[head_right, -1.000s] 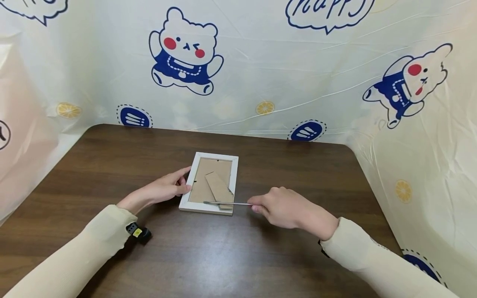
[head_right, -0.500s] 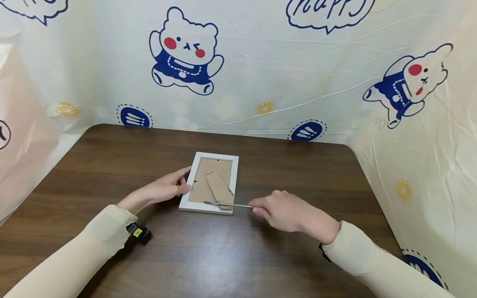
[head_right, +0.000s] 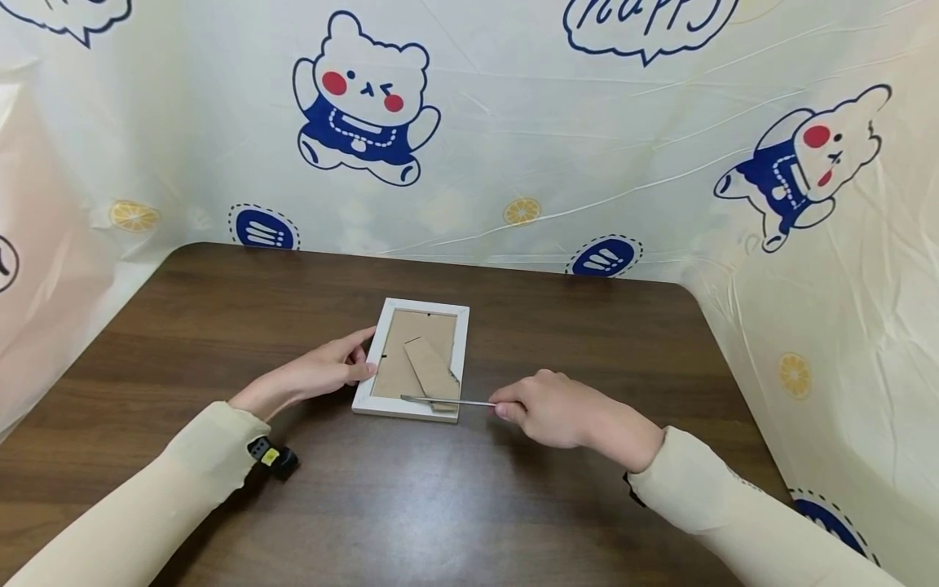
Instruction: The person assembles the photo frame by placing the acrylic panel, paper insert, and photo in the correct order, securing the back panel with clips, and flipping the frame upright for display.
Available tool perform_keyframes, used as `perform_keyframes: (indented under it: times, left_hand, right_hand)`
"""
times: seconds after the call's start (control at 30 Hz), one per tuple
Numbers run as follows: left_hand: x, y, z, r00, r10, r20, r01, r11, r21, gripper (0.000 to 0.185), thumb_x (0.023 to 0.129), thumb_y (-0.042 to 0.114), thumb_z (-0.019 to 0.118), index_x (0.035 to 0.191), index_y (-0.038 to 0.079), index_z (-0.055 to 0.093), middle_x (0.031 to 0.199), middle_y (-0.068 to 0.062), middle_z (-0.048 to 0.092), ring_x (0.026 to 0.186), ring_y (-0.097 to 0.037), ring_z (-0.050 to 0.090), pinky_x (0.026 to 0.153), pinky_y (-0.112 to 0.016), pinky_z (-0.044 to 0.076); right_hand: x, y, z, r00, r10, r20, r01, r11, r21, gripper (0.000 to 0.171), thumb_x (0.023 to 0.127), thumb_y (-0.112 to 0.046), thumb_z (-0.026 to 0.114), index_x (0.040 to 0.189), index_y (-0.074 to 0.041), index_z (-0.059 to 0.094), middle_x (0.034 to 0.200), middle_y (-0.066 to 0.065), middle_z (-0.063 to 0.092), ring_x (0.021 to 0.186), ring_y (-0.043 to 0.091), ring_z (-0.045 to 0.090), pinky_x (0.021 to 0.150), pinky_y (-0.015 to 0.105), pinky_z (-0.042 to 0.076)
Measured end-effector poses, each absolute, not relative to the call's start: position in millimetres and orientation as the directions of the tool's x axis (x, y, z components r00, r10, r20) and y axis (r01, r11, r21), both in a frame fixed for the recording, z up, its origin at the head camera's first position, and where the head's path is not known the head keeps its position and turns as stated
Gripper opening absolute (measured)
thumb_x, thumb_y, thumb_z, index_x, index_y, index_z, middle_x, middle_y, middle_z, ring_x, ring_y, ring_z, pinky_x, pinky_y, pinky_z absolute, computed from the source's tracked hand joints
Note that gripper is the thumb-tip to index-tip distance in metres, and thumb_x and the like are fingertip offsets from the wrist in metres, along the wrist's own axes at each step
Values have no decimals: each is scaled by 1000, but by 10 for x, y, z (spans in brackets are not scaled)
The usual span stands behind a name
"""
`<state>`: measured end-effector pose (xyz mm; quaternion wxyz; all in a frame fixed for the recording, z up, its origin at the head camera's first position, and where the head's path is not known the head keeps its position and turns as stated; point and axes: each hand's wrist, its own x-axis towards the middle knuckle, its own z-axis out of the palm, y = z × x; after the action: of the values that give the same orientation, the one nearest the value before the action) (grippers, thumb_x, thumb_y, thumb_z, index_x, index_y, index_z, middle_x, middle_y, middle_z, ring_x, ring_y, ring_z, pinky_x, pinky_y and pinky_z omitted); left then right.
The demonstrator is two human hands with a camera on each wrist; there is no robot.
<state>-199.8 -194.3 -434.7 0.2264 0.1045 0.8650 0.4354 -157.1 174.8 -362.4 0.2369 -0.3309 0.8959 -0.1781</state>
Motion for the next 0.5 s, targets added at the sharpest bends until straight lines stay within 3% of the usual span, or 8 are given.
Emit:
perform_keyframes:
  times: [0.5]
  left_hand:
    - [-2009, -1956, -4356, -870, 396, -294, -15, 576, 818, 79, 106, 17, 62, 168, -1, 17, 96, -9, 53, 79, -21, 50, 67, -32, 41]
  right_hand:
    - [-1645, 1738, -3648, -654, -647, -393, -404, 737, -542, 26, 113, -27, 52, 118, -21, 78, 115, -6, 74, 105, 14, 63, 96, 43, 52]
